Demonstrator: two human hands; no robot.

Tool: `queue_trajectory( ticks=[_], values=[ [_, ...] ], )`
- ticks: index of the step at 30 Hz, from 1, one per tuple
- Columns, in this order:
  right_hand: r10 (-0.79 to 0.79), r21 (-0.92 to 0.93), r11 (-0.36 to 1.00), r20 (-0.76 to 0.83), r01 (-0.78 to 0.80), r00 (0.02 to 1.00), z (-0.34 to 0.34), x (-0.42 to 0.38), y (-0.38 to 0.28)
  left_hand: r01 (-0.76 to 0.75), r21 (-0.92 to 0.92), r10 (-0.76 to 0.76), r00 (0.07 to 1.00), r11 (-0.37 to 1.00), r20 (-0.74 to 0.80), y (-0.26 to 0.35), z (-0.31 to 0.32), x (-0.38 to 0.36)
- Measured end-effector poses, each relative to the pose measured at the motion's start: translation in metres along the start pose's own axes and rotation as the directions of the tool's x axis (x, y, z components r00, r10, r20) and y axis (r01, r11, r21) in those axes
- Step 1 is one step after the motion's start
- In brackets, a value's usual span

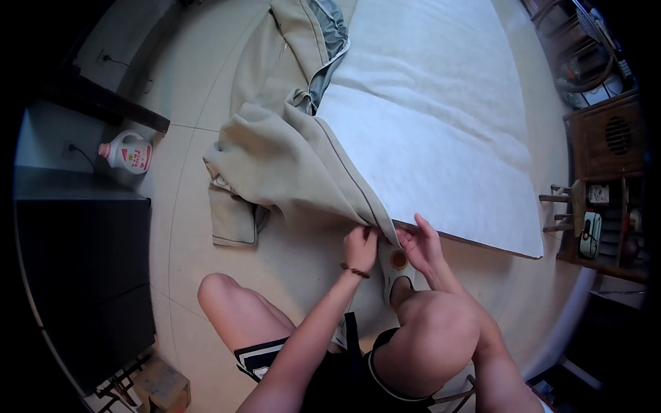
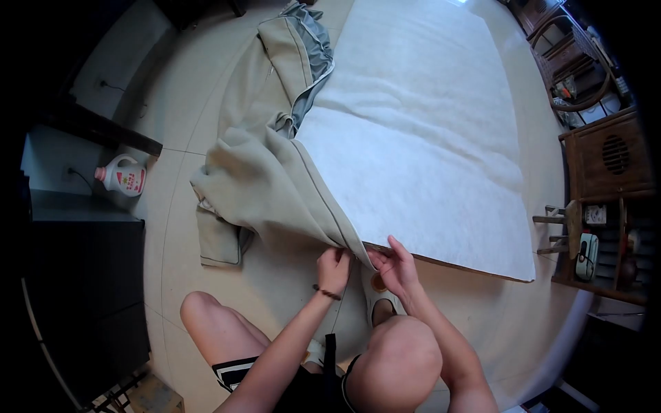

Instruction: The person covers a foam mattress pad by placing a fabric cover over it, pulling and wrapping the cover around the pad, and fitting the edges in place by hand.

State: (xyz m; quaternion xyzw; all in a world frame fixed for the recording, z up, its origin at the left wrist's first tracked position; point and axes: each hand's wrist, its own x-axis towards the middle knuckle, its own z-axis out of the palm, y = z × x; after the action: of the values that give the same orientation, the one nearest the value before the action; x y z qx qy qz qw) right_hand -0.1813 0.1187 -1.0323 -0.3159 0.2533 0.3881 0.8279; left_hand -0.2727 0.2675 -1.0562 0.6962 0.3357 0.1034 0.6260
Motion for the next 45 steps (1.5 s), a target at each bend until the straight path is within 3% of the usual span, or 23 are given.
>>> queue_trajectory(
  ticks=[2,3,4,5,6,7,8,10,11,12,13,14,15,16,17,18,20,22,24,31,36,42,45],
  values=[
    [-0.001,-0.019,1.0,0.005,0.001,1.0,0.009,-0.001,-0.005,-0.069,0.028,0.072,0.99,0.997,-0.12,0.005,0.02,0.004],
    [0.002,-0.032,0.999,0.001,-0.002,1.0,0.012,0.0,-0.004,-0.029,0.08,0.035,0.996,0.996,-0.081,0.025,0.016,-0.002],
    [0.006,-0.036,0.999,0.009,-0.005,1.0,0.006,0.0,-0.005,-0.092,0.034,0.093,0.996,0.995,-0.015,0.042,0.013,-0.012],
    [0.058,-0.085,0.994,-0.039,-0.061,0.998,-0.003,0.003,-0.004,-0.231,0.075,0.214,0.959,0.97,0.186,0.071,0.001,-0.03],
    [0.111,-0.129,0.984,-0.086,-0.121,0.99,-0.011,0.005,-0.004,-0.468,-0.074,0.466,0.826,0.88,0.318,0.087,0.001,-0.048],
    [0.143,-0.144,0.977,-0.115,-0.159,0.983,-0.02,0.006,0.0,-0.389,-0.055,0.358,0.774,0.92,0.522,0.101,0.01,-0.073],
    [0.156,-0.148,0.973,-0.133,-0.176,0.979,-0.024,0.005,0.002,-0.314,-0.209,0.377,0.787,0.926,0.489,0.117,0.009,-0.069],
    [0.159,-0.151,0.972,-0.135,-0.179,0.978,-0.026,0.003,0.005,0.042,0.052,-0.067,0.709,0.998,0.702,0.112,0.002,-0.046],
    [0.153,-0.154,0.973,-0.135,-0.173,0.979,-0.026,0.001,0.006,-0.112,0.246,-0.14,0.574,0.963,0.807,0.098,-0.012,-0.031],
    [0.143,-0.148,0.976,-0.137,-0.163,0.98,-0.027,-0.001,0.008,-0.393,0.414,-0.204,0.475,0.821,0.856,0.099,-0.032,-0.019],
    [0.143,-0.148,0.975,-0.138,-0.163,0.98,-0.026,-0.002,0.01,-0.361,0.45,-0.358,0.294,0.817,0.886,0.124,-0.053,0.0],
    [0.139,-0.149,0.976,-0.139,-0.16,0.98,-0.027,-0.001,0.012,-0.103,0.387,-0.334,0.335,0.916,0.881,0.15,-0.076,0.011],
    [0.142,-0.146,0.976,-0.142,-0.162,0.98,-0.028,-0.002,0.013,0.127,0.423,-0.418,0.551,0.897,0.723,0.172,-0.087,0.02],
    [0.147,-0.142,0.976,-0.14,-0.167,0.979,-0.028,-0.001,0.014,-0.183,0.377,-0.01,0.889,0.908,0.457,0.164,-0.088,0.032],
    [0.146,-0.143,0.976,-0.14,-0.166,0.979,-0.028,-0.002,0.014,-0.203,0.588,0.075,0.969,0.783,0.235,0.163,-0.083,0.05],
    [0.145,-0.147,0.975,-0.14,-0.166,0.979,-0.028,-0.001,0.014,-0.205,0.588,0.081,0.97,0.782,0.231,0.159,-0.076,0.064],
    [0.149,-0.158,0.973,-0.137,-0.17,0.979,-0.027,0.0,0.016,-0.377,0.852,0.455,0.87,0.364,0.19,0.125,-0.055,0.093],
    [0.153,-0.169,0.97,-0.135,-0.175,0.979,-0.028,0.002,0.017,-0.353,0.876,0.16,0.935,0.328,0.316,0.092,-0.024,0.107],
    [0.156,-0.168,0.97,-0.131,-0.177,0.979,-0.026,0.002,0.016,-0.302,0.892,-0.105,0.929,0.337,0.355,0.096,-0.002,0.12],
    [0.167,-0.17,0.968,-0.123,-0.187,0.978,-0.027,0.008,0.017,-0.288,0.889,-0.213,0.901,0.355,0.377,0.134,0.006,0.118],
    [0.175,-0.174,0.966,-0.112,-0.193,0.978,-0.026,0.014,0.019,-0.263,0.902,-0.261,0.896,0.344,0.36,0.114,0.037,0.141],
    [0.169,-0.174,0.967,-0.118,-0.188,0.978,-0.025,0.014,0.015,-0.142,0.865,-0.246,0.925,0.482,0.289,0.114,0.037,0.155],
    [0.174,-0.18,0.964,-0.127,-0.196,0.976,-0.027,0.012,0.017,-0.15,0.902,-0.268,0.924,0.405,0.274,0.127,0.038,0.145]
  ],
)
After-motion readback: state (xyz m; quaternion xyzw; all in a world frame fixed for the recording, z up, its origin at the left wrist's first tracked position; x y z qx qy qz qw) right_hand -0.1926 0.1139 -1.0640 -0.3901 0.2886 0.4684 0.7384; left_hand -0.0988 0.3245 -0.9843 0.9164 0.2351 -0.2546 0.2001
